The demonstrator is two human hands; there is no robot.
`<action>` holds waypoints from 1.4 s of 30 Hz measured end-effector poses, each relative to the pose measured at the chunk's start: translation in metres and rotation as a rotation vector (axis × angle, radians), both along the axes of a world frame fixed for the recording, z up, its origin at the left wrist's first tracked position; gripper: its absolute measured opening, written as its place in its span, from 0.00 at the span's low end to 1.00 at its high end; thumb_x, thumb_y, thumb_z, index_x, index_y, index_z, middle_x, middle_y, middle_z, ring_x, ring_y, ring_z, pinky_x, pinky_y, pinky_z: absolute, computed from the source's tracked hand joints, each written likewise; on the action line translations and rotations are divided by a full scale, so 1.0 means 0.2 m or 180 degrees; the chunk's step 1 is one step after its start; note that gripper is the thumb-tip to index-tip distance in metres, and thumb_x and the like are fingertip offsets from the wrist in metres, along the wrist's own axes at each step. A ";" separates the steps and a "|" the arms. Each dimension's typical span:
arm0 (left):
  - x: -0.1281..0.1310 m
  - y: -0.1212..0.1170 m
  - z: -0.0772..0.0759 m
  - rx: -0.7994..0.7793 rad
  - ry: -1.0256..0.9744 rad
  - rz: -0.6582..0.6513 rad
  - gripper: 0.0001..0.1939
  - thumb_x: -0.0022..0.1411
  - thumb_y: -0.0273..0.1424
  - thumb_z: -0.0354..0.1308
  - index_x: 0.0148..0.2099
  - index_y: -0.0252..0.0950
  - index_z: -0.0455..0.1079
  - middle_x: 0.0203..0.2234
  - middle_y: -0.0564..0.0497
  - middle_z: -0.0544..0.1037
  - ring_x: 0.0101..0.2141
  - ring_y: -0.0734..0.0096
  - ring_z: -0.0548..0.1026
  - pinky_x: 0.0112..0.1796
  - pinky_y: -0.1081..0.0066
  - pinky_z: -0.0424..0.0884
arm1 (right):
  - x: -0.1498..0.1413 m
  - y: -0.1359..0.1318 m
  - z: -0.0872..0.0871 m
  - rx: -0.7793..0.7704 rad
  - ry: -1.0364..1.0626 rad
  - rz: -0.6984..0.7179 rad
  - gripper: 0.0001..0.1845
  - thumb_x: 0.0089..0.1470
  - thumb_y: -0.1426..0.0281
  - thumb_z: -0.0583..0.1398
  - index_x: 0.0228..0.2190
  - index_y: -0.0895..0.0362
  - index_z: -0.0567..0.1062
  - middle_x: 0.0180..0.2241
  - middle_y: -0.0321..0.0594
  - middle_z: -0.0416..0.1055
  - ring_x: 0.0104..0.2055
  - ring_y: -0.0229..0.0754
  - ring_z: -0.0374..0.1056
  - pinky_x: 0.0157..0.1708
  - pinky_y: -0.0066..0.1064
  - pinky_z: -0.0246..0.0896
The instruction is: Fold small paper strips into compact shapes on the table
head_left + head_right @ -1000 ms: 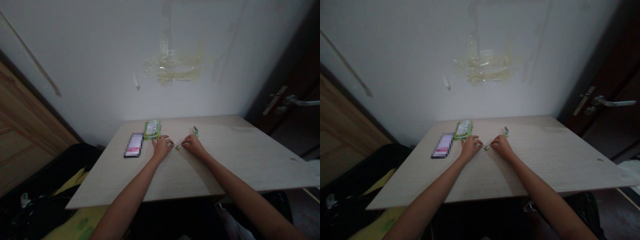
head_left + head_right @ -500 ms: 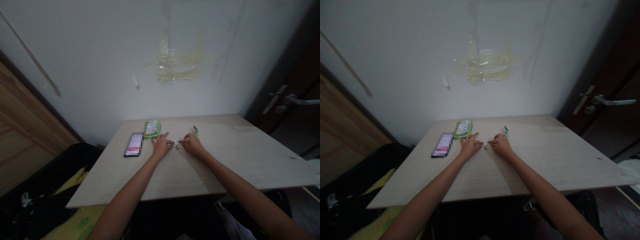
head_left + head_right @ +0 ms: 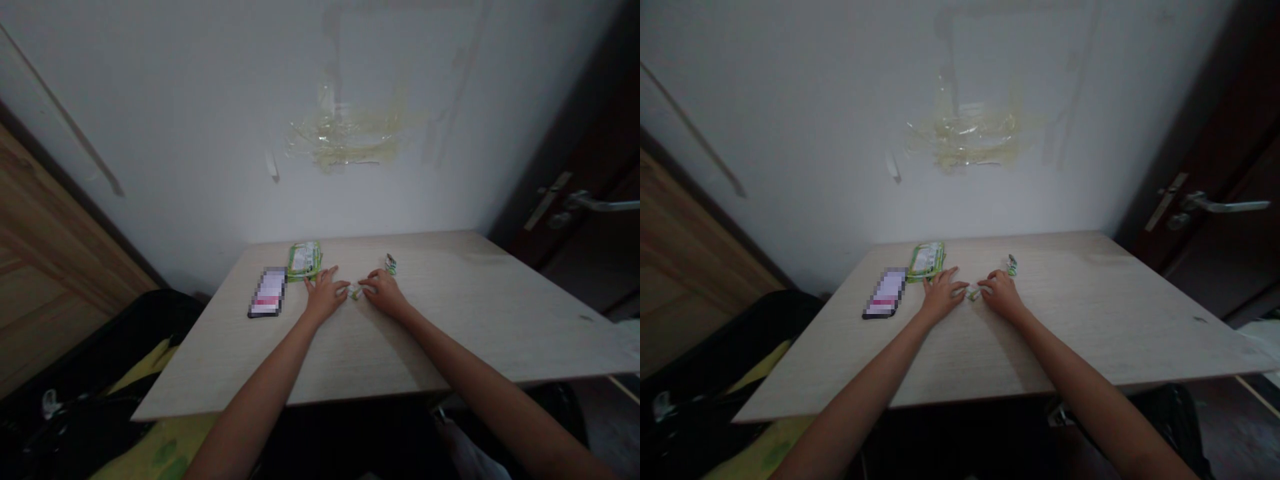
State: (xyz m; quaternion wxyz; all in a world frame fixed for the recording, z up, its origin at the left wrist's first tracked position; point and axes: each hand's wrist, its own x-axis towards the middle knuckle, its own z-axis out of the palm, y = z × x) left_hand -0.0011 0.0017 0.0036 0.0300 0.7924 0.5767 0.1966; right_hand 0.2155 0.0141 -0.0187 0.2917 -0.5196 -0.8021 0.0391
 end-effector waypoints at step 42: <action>-0.03 -0.01 0.01 -0.0313 -0.0048 -0.0017 0.18 0.60 0.51 0.59 0.51 0.57 0.76 0.64 0.50 0.64 0.65 0.46 0.55 0.60 0.30 0.37 | 0.00 -0.03 0.01 -0.0061 0.0104 0.0288 0.14 0.53 0.62 0.66 0.42 0.51 0.80 0.47 0.44 0.71 0.52 0.47 0.66 0.55 0.40 0.59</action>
